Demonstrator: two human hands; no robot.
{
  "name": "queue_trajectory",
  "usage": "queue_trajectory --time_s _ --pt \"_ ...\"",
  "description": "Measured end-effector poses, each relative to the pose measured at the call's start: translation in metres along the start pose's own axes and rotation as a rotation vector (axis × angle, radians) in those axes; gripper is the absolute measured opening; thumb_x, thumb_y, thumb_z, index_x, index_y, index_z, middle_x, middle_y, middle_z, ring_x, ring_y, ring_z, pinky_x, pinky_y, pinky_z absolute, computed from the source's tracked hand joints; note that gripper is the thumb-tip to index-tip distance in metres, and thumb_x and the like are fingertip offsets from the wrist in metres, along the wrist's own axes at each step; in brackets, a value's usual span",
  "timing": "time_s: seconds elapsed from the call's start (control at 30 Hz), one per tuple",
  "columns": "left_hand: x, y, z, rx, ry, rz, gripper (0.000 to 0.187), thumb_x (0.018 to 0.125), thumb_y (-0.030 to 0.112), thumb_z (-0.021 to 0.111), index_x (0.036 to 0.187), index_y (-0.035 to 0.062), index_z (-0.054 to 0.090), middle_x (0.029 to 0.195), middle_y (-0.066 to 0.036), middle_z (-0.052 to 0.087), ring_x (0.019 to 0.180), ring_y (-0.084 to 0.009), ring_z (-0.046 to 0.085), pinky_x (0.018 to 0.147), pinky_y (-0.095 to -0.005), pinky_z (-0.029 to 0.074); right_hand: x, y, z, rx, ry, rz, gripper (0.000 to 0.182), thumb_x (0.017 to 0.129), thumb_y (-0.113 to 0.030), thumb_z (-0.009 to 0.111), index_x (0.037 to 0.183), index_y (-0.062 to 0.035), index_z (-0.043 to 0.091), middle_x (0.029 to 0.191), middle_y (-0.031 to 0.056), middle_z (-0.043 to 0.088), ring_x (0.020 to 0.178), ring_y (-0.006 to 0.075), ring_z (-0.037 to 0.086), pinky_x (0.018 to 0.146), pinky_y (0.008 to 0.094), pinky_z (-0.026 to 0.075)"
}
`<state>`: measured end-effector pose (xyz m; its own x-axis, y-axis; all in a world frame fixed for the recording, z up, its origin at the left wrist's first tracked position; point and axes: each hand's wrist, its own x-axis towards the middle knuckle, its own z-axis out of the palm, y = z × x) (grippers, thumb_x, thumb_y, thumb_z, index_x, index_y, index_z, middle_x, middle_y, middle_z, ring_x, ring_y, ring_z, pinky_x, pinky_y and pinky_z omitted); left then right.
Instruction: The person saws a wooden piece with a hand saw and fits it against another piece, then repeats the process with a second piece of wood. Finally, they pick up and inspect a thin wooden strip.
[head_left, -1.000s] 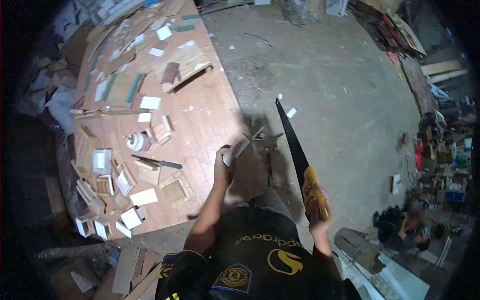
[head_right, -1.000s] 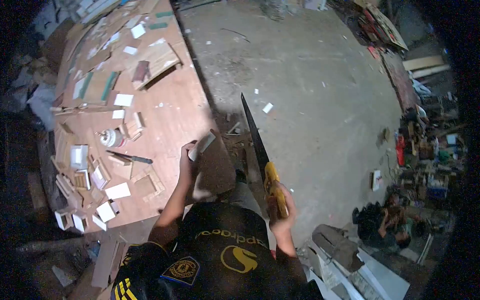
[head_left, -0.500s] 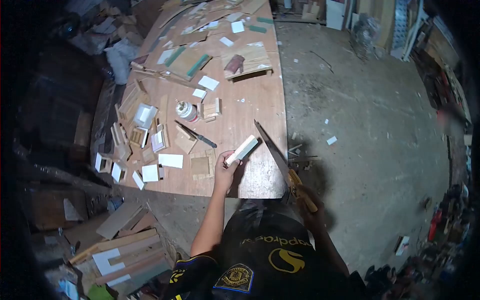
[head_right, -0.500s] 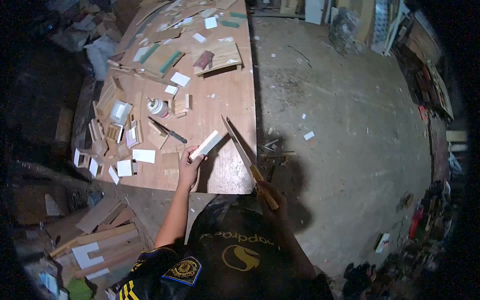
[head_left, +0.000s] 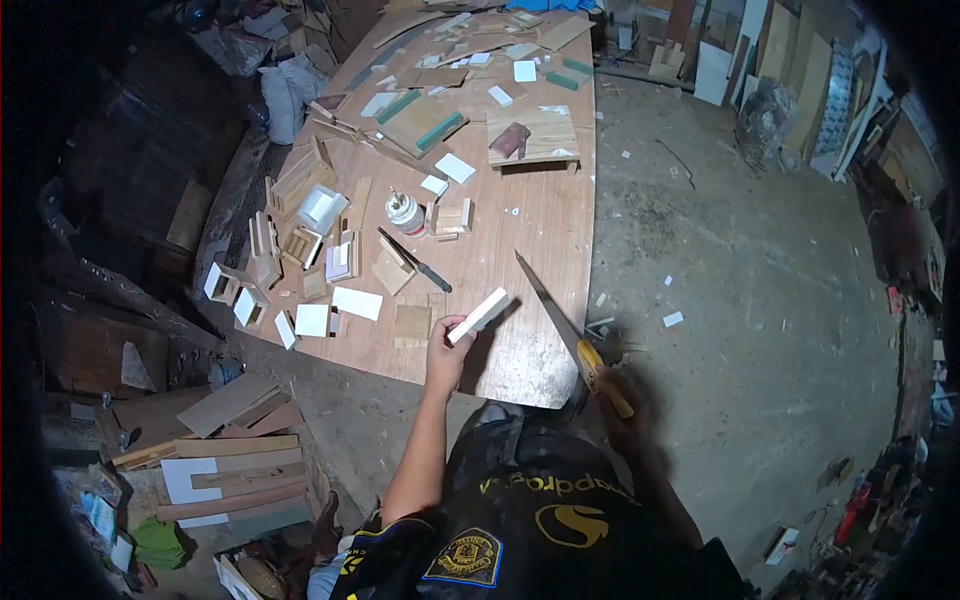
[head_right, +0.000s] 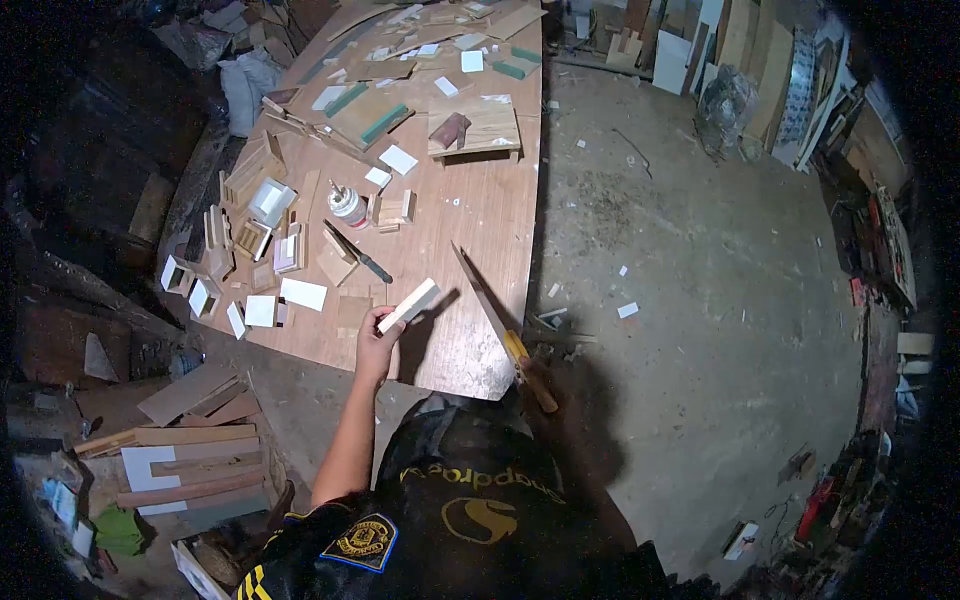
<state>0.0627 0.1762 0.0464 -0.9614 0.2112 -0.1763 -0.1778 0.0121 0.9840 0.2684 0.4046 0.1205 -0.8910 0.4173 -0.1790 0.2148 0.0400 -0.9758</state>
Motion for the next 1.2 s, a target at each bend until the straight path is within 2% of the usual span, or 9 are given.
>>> queue_trajectory --time_s 0.13,0.23,0.37,0.5,0.6,0.73,0.8,1.03,1.2 --pt "0.005 -0.040 -0.023 0.242 0.042 -0.034 0.028 0.085 0.009 0.067 0.108 0.0013 0.054 0.097 -0.008 0.062 0.086 -0.0134 0.058 0.076 -0.0259 0.046 0.002 0.004 0.001 -0.111 -0.021 -0.012 0.033 0.089 -0.001 0.057 0.121 -0.0006 0.057 0.116 0.0120 0.061 0.108 0.0199 0.057 0.093 0.0318 0.044" --pt "-0.002 -0.051 -0.035 0.060 0.110 -0.194 0.025 0.088 0.007 0.063 0.107 0.0022 0.049 0.091 -0.011 0.062 0.072 -0.0166 0.064 0.062 -0.0273 0.052 0.010 0.013 0.006 -0.054 -0.044 -0.046 0.033 0.089 -0.001 0.057 0.122 -0.0009 0.057 0.117 0.0124 0.061 0.109 0.0211 0.057 0.094 0.0325 0.044" --pt "-0.018 -0.056 -0.049 -0.142 0.265 -0.256 0.022 0.088 0.008 0.062 0.103 -0.0001 0.048 0.091 -0.014 0.062 0.071 -0.0185 0.064 0.056 -0.0269 0.051 0.023 0.028 0.012 -0.134 -0.022 -0.064 0.033 0.089 -0.001 0.056 0.122 -0.0006 0.057 0.117 0.0124 0.061 0.110 0.0210 0.057 0.094 0.0330 0.044" --pt "-0.027 -0.056 -0.069 -0.127 0.343 -0.276 0.022 0.089 0.009 0.062 0.104 0.0001 0.047 0.090 -0.015 0.062 0.070 -0.0182 0.064 0.056 -0.0268 0.051 0.042 0.039 0.019 -0.166 -0.017 -0.233 0.033 0.090 -0.003 0.056 0.123 -0.0013 0.056 0.115 0.0121 0.062 0.106 0.0208 0.058 0.091 0.0327 0.045" --pt "-0.035 -0.055 -0.079 -0.158 0.385 -0.314 0.025 0.089 0.009 0.062 0.107 0.0000 0.047 0.092 -0.015 0.062 0.071 -0.0187 0.064 0.057 -0.0268 0.051 0.049 0.033 0.023 -0.248 -0.054 -0.115 0.034 0.090 -0.004 0.056 0.124 -0.0032 0.056 0.116 0.0142 0.063 0.102 0.0241 0.063 0.086 0.0339 0.049" --pt "-0.047 -0.062 -0.094 -0.144 0.419 -0.353 0.027 0.089 0.010 0.062 0.109 -0.0001 0.046 0.095 -0.015 0.062 0.072 -0.0193 0.065 0.058 -0.0271 0.052 0.063 0.038 0.031 -0.456 -0.099 -0.214 0.036 0.089 -0.007 0.057 0.126 -0.0061 0.056 0.119 0.0172 0.062 0.099 0.0291 0.066 0.081 0.0368 0.052" --pt "-0.053 -0.070 -0.104 -0.161 0.389 -0.356 0.029 0.089 0.009 0.063 0.110 -0.0001 0.045 0.096 -0.014 0.061 0.074 -0.0195 0.065 0.060 -0.0271 0.052 0.073 0.054 0.036 -0.541 -0.065 -0.510 0.037 0.089 -0.010 0.058 0.126 -0.0095 0.056 0.117 0.0192 0.062 0.097 0.0327 0.065 0.077 0.0400 0.054" --pt "-0.046 -0.091 -0.151 -0.131 0.562 -0.434 0.020 0.089 0.022 0.064 0.099 0.0069 0.055 0.086 -0.002 0.056 0.072 -0.0110 0.051 0.060 -0.0251 0.043 0.078 0.053 0.052 -0.694 -0.150 -0.368 0.034 0.089 -0.010 0.057 0.123 -0.0128 0.057 0.103 0.0181 0.067 0.084 0.0357 0.067 0.068 0.0424 0.054" --pt "0.002 -0.060 -0.175 -0.322 0.551 -0.407 0.023 0.087 0.011 0.063 0.107 0.0036 0.054 0.087 -0.003 0.057 0.074 -0.0115 0.052 0.062 -0.0223 0.041 0.082 0.043 0.087 -0.797 -0.144 -0.320 0.038 0.085 -0.006 0.057 0.121 -0.0177 0.057 0.096 0.0176 0.067 0.086 0.0367 0.066 0.070 0.0430 0.054"
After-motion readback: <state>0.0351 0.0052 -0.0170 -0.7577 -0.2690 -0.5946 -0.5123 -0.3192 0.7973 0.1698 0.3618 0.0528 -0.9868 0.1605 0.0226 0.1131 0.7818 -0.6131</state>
